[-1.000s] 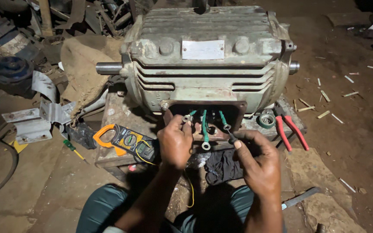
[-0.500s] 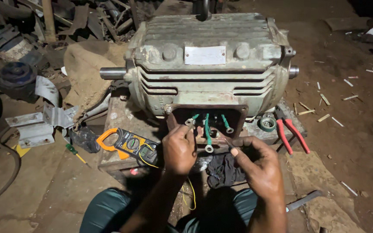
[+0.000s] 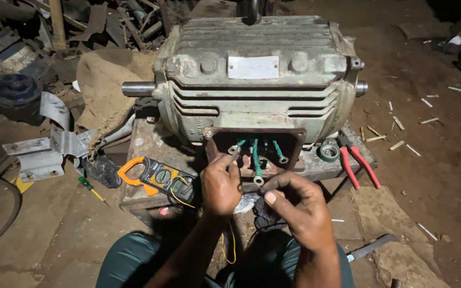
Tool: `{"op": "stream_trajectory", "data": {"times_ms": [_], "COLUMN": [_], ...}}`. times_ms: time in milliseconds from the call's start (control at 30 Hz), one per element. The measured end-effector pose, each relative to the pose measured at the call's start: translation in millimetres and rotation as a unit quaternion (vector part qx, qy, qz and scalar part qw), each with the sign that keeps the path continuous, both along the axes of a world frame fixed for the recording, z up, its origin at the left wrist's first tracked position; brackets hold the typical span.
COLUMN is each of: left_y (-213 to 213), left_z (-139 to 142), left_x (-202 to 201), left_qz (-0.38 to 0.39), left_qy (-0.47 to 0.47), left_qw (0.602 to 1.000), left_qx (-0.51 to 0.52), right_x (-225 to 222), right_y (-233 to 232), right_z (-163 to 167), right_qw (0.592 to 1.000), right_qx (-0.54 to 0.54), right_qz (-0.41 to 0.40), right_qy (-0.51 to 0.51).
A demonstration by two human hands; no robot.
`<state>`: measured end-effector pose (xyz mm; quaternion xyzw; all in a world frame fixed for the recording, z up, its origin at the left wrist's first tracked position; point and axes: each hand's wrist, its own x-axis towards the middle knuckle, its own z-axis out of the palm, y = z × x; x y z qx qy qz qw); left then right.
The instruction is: The person connects green wires to terminals inside an electric motor's junction box. They use a multimeter to test connections and then secure the wires with pliers.
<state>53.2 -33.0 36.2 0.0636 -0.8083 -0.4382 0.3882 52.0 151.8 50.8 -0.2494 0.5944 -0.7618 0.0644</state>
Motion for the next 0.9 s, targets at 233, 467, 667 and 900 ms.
{"op": "stream_trajectory", "data": {"times_ms": [233, 467, 667, 900], "left_y": [0, 2, 3, 3], "left_z": [0, 1, -1, -3], "left_x": [1, -1, -1, -2], "left_qz": [-0.004, 0.007, 0.006, 0.014], "left_qy": [-0.013, 0.015, -0.002, 0.001], "left_qw": [1.000, 1.000, 1.000, 1.000], "left_qx": [0.007, 0.001, 0.012, 0.016], "right_x": [-6, -23, -21, -20], "right_y": [1, 10, 1, -4], "right_z": [-2, -12, -11, 0], "right_qw": [0.993, 0.981, 0.983, 0.973], "right_qx": [0.069, 0.007, -0.028, 0.016], "right_qz": [0.029, -0.172, -0.181, -0.219], "right_qy": [0.087, -0.094, -0.029, -0.068]}}
